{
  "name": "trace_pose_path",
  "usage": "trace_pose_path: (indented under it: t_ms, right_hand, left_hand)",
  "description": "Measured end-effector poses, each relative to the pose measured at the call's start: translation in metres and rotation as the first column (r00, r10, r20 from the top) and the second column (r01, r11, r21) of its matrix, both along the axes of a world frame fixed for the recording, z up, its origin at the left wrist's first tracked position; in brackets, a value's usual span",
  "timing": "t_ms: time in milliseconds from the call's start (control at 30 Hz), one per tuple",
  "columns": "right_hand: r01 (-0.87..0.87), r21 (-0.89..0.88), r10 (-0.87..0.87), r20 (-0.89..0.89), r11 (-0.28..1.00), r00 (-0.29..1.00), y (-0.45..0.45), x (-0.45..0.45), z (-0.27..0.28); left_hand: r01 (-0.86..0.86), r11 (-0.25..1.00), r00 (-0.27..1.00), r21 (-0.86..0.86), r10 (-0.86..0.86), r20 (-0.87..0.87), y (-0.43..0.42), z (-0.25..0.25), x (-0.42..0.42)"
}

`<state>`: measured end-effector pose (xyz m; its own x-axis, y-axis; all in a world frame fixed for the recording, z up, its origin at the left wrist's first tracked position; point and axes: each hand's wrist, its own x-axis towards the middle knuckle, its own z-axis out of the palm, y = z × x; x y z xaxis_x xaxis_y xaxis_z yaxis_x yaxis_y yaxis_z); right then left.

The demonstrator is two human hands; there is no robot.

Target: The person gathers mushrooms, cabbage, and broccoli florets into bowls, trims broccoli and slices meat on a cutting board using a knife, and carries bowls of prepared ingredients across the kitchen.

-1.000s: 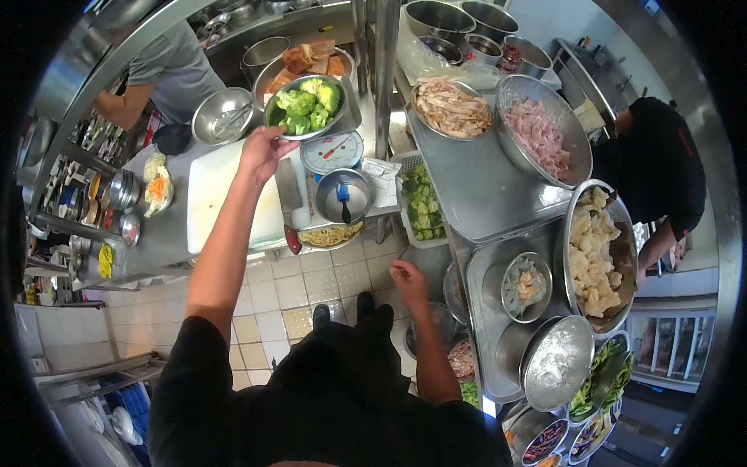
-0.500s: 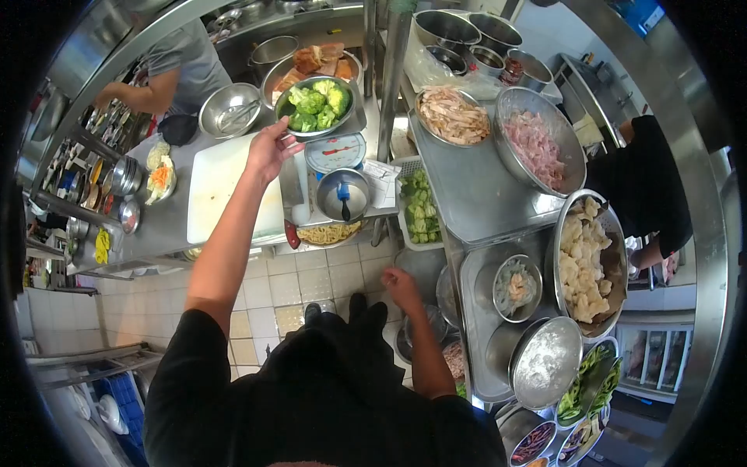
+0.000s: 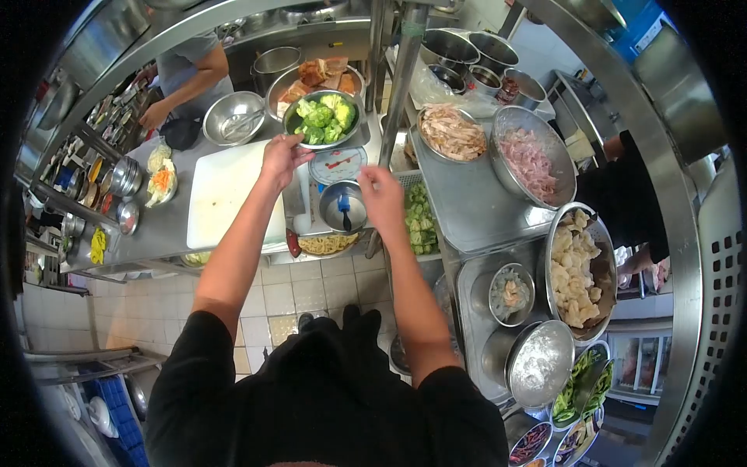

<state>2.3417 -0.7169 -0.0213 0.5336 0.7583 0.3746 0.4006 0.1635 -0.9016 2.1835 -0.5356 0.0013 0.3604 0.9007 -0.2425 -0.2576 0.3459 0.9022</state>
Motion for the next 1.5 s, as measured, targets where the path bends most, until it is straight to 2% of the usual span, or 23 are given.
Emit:
trace_pose_path:
  t_ms: [67,133,233,333,367,500,600,700,800,900,1000,1100,1200,1300,1400,1433,1500]
  right_hand:
    - [-0.024,0.001,0.024,0.076,1.0,0.997,0.042,0.001,0.04]
    - [-0.004,-0.119,0.02,0.131,0.993,0.991,0.077,-0.004,0.067]
    - [0.064,-0.061,-0.035,0.394,0.996,0.918,0.117,-0.005,0.072]
    - [0.096,-0.081,-0.052,0.436,0.992,0.898,0.138,-0.005,0.072]
    - [0.045,-0.06,-0.016,0.422,0.997,0.907,0.146,-0.001,0.071]
    - [0.009,-0.069,0.03,0.555,0.998,0.831,0.169,-0.007,0.084]
    - [-0.029,-0.431,0.241,0.448,0.902,0.861,0.181,-0.004,0.098]
    - [-0.107,-0.567,0.355,0.348,0.817,0.868,0.183,0.007,0.1]
    - [-0.116,-0.566,0.421,0.445,0.816,0.791,0.177,0.011,0.094]
    - [-0.096,-0.461,0.348,0.502,0.882,0.792,0.178,0.006,0.088]
    - [0.014,-0.42,0.236,0.537,0.907,0.81,0.186,-0.005,0.089]
    - [0.108,-0.359,0.191,0.702,0.927,0.686,0.187,-0.02,0.093]
    - [0.103,-0.386,0.24,0.74,0.917,0.629,0.195,-0.022,0.089]
    - [0.009,-0.182,0.108,0.622,0.983,0.775,0.199,-0.018,0.087]
    - [-0.125,0.042,0.114,0.198,0.991,0.974,0.191,-0.006,0.084]
    - [-0.271,0.255,0.292,-0.047,0.928,0.955,0.167,-0.013,0.096]
    - [-0.22,0.208,0.258,-0.174,0.953,0.95,0.105,-0.015,0.108]
  left_hand:
    - [-0.003,1.0,1.0,-0.01,0.003,0.013,-0.003,0.004,-0.002]
    - [-0.009,1.0,1.0,-0.02,0.009,0.023,-0.011,0.01,-0.002]
    - [0.005,0.999,1.0,-0.051,-0.004,0.026,-0.013,0.009,-0.004]
    - [0.019,0.999,0.999,-0.05,-0.017,0.048,-0.015,0.008,-0.009]
    - [0.024,0.999,0.998,-0.048,-0.022,0.054,-0.016,0.008,-0.011]
    - [0.022,0.999,0.998,-0.039,-0.02,0.053,-0.017,0.008,-0.012]
    - [0.014,0.999,0.998,-0.046,-0.011,0.064,-0.018,0.01,-0.012]
    - [0.023,0.998,0.996,-0.06,-0.018,0.092,-0.018,0.008,-0.013]
    - [0.021,0.998,0.994,-0.061,-0.015,0.108,-0.018,0.007,-0.014]
    - [0.017,0.997,0.995,-0.071,-0.01,0.1,-0.018,0.009,-0.013]
    - [0.01,0.998,0.995,-0.07,-0.003,0.1,-0.017,0.008,-0.011]
    - [0.003,0.999,0.998,-0.047,0.0,0.07,-0.018,0.009,-0.009]
    - [0.014,0.999,0.998,-0.049,-0.011,0.062,-0.019,0.008,-0.009]
    - [0.023,0.998,0.996,-0.054,-0.018,0.092,-0.019,0.006,-0.009]
    - [0.022,0.999,0.998,-0.05,-0.02,0.056,-0.018,0.007,-0.009]
    - [0.027,0.998,0.998,-0.053,-0.024,0.055,-0.018,0.008,-0.01]
    - [0.039,0.997,0.998,-0.061,-0.036,0.051,-0.017,0.008,-0.012]
